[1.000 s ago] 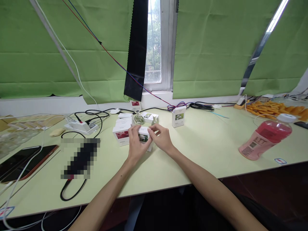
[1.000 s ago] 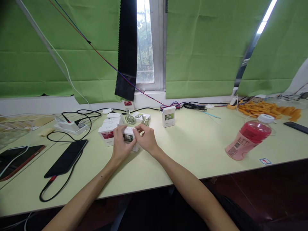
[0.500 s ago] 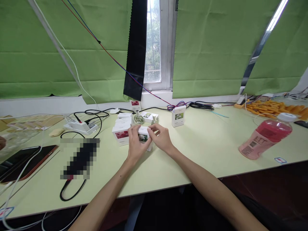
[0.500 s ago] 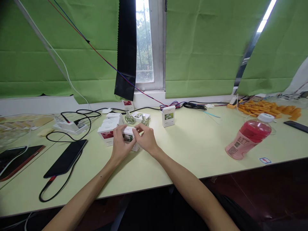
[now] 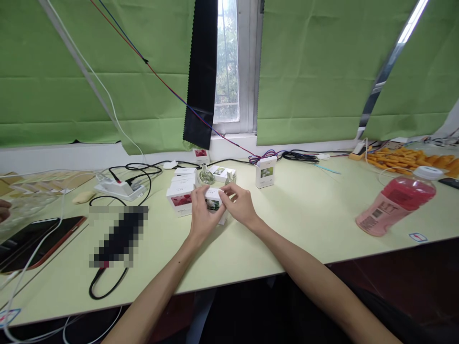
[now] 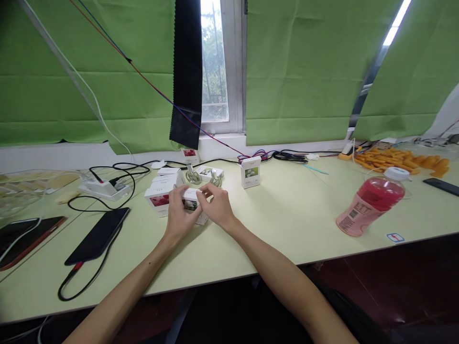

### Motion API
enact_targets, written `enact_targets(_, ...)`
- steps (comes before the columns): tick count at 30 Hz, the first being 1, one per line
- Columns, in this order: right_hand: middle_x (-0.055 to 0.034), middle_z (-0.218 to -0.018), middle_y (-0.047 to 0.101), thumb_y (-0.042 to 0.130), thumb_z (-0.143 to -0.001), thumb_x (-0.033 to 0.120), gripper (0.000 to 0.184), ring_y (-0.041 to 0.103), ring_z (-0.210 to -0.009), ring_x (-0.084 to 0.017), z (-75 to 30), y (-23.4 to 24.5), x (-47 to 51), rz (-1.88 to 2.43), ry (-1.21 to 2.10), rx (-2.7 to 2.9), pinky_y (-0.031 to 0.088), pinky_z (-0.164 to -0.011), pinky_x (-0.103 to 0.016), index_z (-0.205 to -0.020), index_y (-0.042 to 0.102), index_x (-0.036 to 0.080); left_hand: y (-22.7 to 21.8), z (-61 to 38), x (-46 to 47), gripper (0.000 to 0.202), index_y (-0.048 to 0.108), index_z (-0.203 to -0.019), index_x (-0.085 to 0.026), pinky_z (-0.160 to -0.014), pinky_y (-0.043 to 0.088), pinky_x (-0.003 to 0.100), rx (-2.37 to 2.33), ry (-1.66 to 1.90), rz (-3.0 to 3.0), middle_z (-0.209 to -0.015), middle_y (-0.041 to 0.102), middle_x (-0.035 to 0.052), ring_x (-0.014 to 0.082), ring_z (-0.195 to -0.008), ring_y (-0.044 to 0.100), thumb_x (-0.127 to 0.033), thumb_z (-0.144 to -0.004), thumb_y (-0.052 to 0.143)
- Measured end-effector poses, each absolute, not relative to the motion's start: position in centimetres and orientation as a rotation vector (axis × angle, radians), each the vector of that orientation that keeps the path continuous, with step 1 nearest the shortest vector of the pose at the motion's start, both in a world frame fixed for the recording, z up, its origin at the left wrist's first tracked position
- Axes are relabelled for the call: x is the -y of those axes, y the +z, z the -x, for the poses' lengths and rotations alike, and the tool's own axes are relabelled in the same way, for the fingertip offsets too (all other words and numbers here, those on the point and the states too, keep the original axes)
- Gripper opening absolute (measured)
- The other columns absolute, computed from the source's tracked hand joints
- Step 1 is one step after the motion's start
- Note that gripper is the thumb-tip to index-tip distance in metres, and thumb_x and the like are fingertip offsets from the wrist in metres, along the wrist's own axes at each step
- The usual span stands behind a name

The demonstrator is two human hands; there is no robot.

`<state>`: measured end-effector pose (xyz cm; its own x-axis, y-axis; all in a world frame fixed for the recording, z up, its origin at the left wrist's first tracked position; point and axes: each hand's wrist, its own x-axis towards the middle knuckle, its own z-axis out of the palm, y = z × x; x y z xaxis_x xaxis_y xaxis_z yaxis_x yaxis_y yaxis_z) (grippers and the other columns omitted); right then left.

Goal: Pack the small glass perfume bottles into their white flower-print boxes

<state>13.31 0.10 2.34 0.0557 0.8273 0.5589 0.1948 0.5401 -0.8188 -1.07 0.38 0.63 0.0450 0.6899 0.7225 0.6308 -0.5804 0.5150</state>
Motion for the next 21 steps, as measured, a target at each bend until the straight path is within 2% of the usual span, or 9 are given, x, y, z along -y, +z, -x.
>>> enact_targets(21,-0.0022,-0.090,0.075,0.065,-0.085,0.033,0.013,0.070,-0.080,-0.017,-13.33,2.85,0.49,0.909,0.621,1.461,0.055,-0.064,-0.027,-0.089,0.071,0.022,0.51,1.02,-0.30,0.056,0.046,-0.128,-0.020,-0.105,0.047,0.048,-1.394,1.664,-2.258,-0.125,0.050,0.0128,0.0294,-0.124,0.050,-0.032,-0.080,0.072)
